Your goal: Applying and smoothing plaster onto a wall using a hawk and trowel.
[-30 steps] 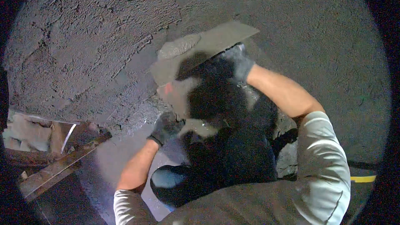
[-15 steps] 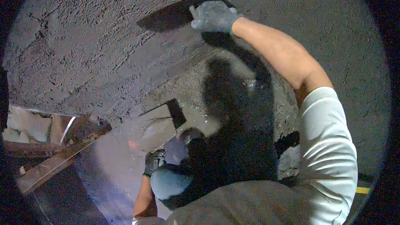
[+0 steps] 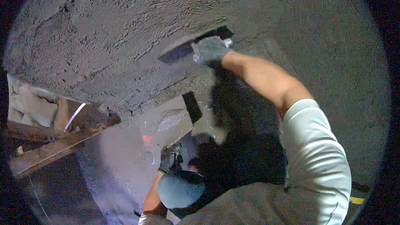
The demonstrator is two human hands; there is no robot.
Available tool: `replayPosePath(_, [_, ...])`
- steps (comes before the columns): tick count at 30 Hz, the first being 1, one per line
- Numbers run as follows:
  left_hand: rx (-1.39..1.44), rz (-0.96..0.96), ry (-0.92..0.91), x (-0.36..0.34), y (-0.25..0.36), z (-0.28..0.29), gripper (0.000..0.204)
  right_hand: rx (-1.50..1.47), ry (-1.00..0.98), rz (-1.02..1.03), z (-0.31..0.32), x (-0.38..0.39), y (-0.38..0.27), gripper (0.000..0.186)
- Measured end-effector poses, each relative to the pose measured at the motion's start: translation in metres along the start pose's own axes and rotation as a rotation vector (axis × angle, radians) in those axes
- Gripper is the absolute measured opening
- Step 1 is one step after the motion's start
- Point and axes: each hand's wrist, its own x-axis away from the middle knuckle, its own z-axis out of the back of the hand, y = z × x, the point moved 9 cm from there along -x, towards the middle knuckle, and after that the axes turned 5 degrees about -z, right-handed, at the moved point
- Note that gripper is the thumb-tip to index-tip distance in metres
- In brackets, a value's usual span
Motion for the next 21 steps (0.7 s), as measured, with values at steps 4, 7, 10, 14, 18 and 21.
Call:
replayPosePath(4, [0.452, 0.221, -0.023, -0.039, 0.01, 0.004, 0.016, -0.035, 0.246, 0.065, 0.07, 0.009, 0.003, 0.038])
replayPosePath(7, [1.551, 0.906, -0.06, -0.053, 0.004, -0.031, 0.033, 0.062, 0.175, 0.062, 0.096, 0.009, 0.01, 0.054])
replayPosePath(10, [1.816, 0.94, -0.134, -0.085, 0.033, -0.028, 0.04, 0.211, 0.481, 0.162, 0.124, 0.025, 0.024, 0.04])
replayPosePath(14, [1.318, 0.706, -0.14, -0.122, 0.034, -0.013, 0.023, 0.556, 0.712, 0.356, 0.136, 0.059, 0.03, 0.017])
replayPosePath(18, [1.259, 0.752, 0.008, -0.14, 0.07, 0.017, 0.011, 0.133, 0.308, 0.186, 0.097, 0.086, -0.012, 0.026])
replayPosePath(21, [1.403, 0.711, -0.108, -0.146, 0.08, 0.002, 0.013, 0.013, 0.204, 0.127, 0.021, 0.102, -0.047, 0.023])
